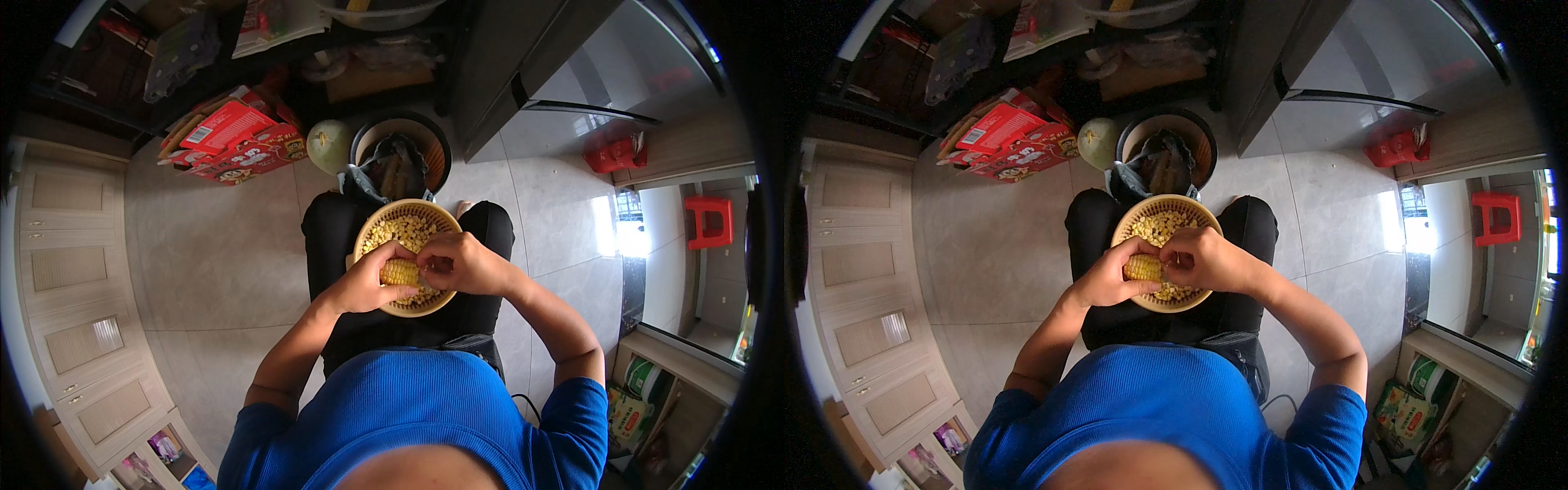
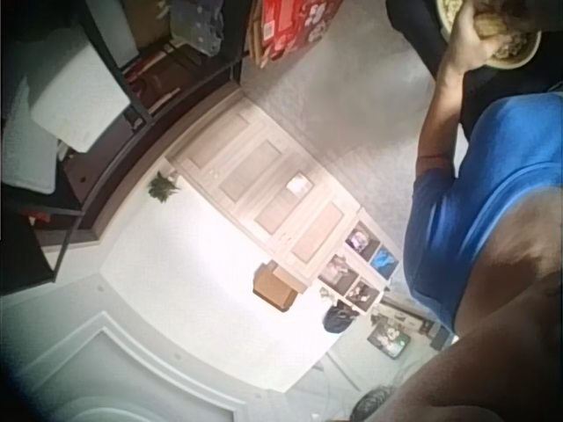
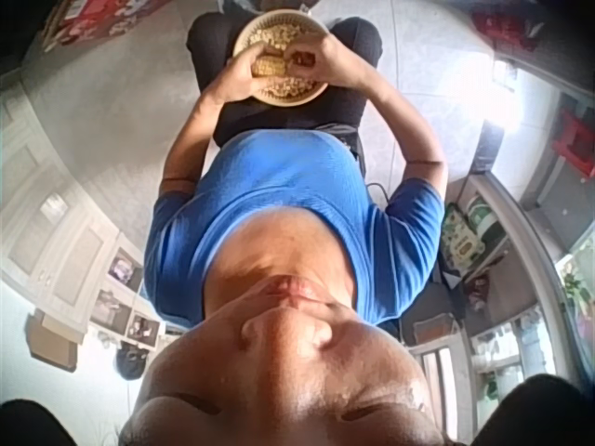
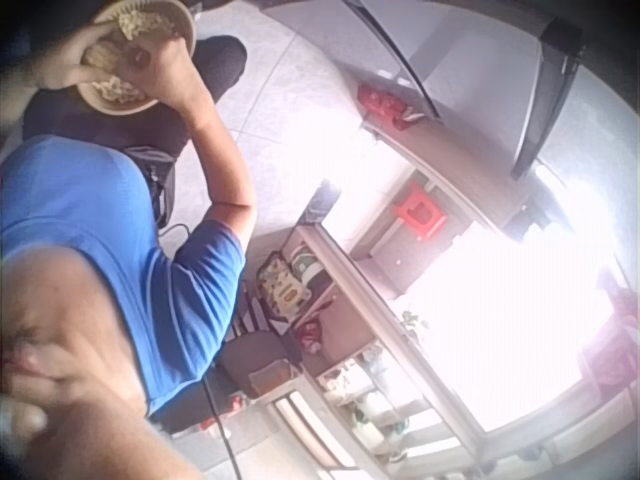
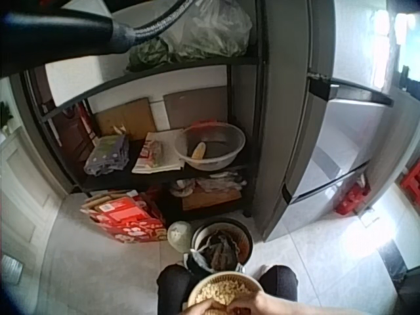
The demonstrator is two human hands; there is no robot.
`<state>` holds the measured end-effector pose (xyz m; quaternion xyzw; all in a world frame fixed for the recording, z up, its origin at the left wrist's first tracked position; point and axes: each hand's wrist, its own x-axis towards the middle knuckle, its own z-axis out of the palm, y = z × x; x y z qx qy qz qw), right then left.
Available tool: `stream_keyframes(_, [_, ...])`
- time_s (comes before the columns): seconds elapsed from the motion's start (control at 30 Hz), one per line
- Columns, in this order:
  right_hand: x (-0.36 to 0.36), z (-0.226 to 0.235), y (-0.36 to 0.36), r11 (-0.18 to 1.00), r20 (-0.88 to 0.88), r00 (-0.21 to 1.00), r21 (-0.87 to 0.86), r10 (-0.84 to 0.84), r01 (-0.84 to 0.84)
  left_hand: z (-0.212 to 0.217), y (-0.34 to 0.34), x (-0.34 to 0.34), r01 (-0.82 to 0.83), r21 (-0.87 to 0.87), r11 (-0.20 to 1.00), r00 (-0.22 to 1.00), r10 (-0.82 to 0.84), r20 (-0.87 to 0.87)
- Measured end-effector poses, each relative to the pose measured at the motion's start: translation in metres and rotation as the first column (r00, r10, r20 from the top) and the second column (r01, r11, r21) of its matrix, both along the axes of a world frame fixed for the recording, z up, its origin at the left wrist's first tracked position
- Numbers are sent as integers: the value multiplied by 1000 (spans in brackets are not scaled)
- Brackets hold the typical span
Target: The person sits on the floor and removes corn kernels from a cob by hand, placing them into a bowl. The person holds the corn cob in one hand and uses the other hand to strip the kernels off, repeating the process until the cob is mostly bare.
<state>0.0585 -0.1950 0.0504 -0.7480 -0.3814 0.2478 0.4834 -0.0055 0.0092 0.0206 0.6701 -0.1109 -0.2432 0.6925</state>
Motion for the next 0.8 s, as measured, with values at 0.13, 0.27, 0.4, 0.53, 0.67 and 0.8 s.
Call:
stream_keyframes(0.13, [7,-18,-9,998,-40,998,-6,-56,55,3,4,-2,10,17,1000,1000,-10,-3])
stream_keyframes(0.27, [38,-57,3,923,-15,924,-55,-383,381,-17,8,-7,-93,-57,994,980,81,-184])
stream_keyframes(0.4, [92,-99,37,868,92,873,-99,-479,486,-32,6,-9,-325,-262,909,833,143,-535])
stream_keyframes(0.53, [124,-149,50,806,178,816,-144,-549,574,-25,0,-11,-468,-247,848,706,190,-683])
stream_keyframes(0.67, [115,-139,50,801,121,801,-68,-586,595,-34,13,-12,-449,-370,813,716,80,-693])
stream_keyframes(0.8, [59,-93,17,879,-128,873,27,-470,477,-38,17,-14,-474,-433,767,731,67,-679])
